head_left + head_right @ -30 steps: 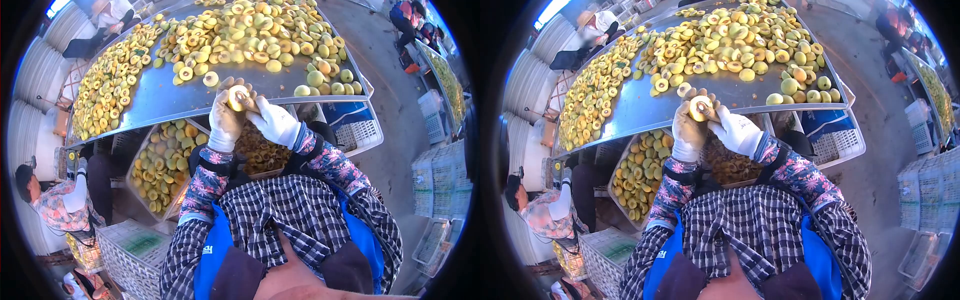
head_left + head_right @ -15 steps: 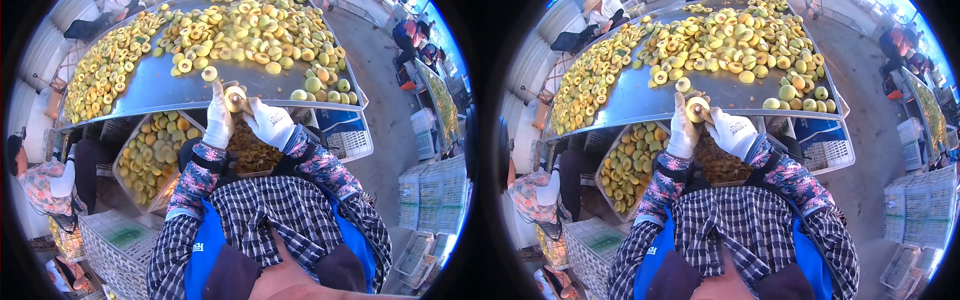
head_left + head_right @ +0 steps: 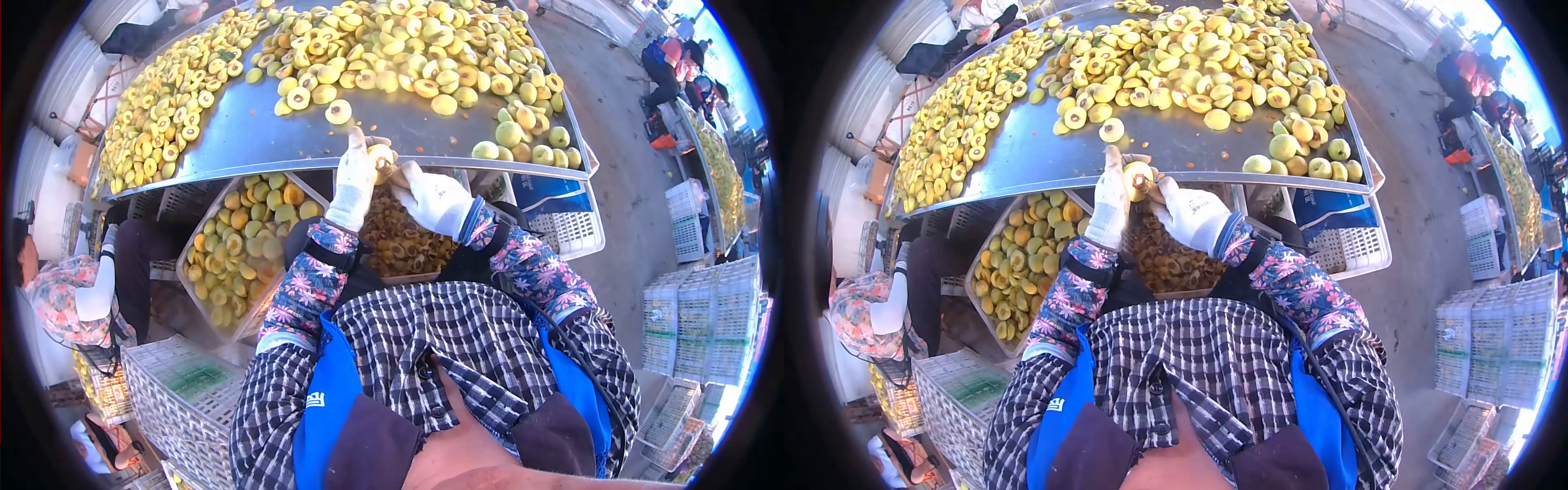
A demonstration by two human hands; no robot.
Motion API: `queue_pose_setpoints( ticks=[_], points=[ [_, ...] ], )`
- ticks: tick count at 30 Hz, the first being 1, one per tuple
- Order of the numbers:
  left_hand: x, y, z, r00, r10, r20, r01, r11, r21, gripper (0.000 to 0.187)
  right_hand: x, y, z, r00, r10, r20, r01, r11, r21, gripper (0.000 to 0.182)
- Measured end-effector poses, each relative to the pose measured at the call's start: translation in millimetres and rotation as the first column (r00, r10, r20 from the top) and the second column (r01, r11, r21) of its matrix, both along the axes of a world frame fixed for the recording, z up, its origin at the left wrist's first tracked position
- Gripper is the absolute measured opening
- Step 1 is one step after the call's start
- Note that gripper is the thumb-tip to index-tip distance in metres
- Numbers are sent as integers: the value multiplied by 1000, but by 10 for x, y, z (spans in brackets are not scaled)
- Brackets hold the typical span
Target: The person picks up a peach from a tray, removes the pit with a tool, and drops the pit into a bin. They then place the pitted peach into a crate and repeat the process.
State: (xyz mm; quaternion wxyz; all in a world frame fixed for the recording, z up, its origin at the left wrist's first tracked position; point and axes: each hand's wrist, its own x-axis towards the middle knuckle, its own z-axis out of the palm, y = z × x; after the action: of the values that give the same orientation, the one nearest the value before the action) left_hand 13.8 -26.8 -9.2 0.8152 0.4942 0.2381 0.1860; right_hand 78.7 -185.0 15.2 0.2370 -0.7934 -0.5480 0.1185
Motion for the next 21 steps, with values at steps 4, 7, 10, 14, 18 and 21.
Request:
queue_pose_setpoints(
  ticks=[4,7,10,14,18,21],
  points=[
    [29,0,-75,981,23,193,-47,991,122,55,105,26,-87,991,-3,-135,23,988,150,31],
    [29,-294,-55,872,200,446,-386,842,376,37,63,64,-45,901,-12,-434,80,987,139,31],
    [52,-270,-119,867,237,438,-354,912,207,27,48,50,110,827,-4,-562,13,1000,12,35],
    [-56,-73,64,971,79,227,-85,996,20,35,124,24,-50,842,70,-535,-84,996,-3,32],
    [-99,-6,206,997,-79,16,77,993,85,44,14,-8,72,504,14,-863,-29,1000,-1,25],
    [-105,25,185,996,-82,-34,83,996,36,44,-9,8,18,144,-66,-987,7,998,-65,25]
  ],
)
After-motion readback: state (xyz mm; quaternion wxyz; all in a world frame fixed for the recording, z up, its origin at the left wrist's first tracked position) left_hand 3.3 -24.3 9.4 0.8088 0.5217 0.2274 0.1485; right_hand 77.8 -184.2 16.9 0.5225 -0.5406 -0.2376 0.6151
